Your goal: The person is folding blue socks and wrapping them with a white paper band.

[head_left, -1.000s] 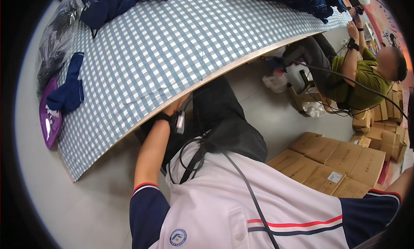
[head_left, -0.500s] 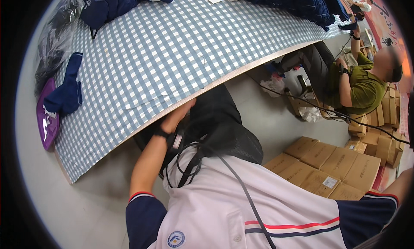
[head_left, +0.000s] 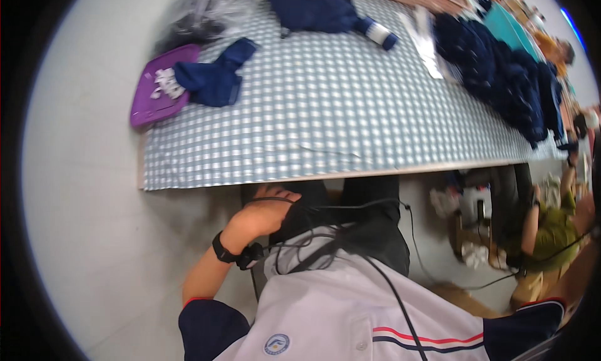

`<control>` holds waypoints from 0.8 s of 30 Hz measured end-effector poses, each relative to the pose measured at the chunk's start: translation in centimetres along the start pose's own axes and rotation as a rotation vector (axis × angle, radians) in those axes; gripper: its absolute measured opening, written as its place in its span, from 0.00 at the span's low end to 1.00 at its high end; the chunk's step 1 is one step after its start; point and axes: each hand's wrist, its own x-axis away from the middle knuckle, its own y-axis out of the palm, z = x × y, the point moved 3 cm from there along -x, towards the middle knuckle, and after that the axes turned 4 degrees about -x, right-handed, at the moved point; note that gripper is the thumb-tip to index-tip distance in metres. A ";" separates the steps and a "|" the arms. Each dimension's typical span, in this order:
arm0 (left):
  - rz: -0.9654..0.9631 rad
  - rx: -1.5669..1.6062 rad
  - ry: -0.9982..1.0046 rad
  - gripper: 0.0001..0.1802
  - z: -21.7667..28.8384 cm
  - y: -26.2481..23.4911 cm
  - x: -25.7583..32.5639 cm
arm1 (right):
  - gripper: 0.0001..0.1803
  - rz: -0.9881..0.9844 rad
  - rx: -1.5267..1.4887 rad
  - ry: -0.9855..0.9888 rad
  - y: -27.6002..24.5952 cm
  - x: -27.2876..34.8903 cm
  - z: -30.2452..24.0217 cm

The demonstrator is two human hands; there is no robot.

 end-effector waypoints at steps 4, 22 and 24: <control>0.061 0.351 -0.289 0.24 -0.3 0.2 6.9 | 0.17 -0.398 -0.553 -0.129 19.8 -6.8 -10.1; 0.649 0.326 0.158 0.14 4.4 -20.1 15.9 | 0.12 -0.403 -0.977 -0.023 40.9 -14.7 -22.9; 0.907 0.172 -0.010 0.16 3.7 -22.8 16.2 | 0.11 -0.507 -1.033 -0.129 32.7 -13.7 -24.5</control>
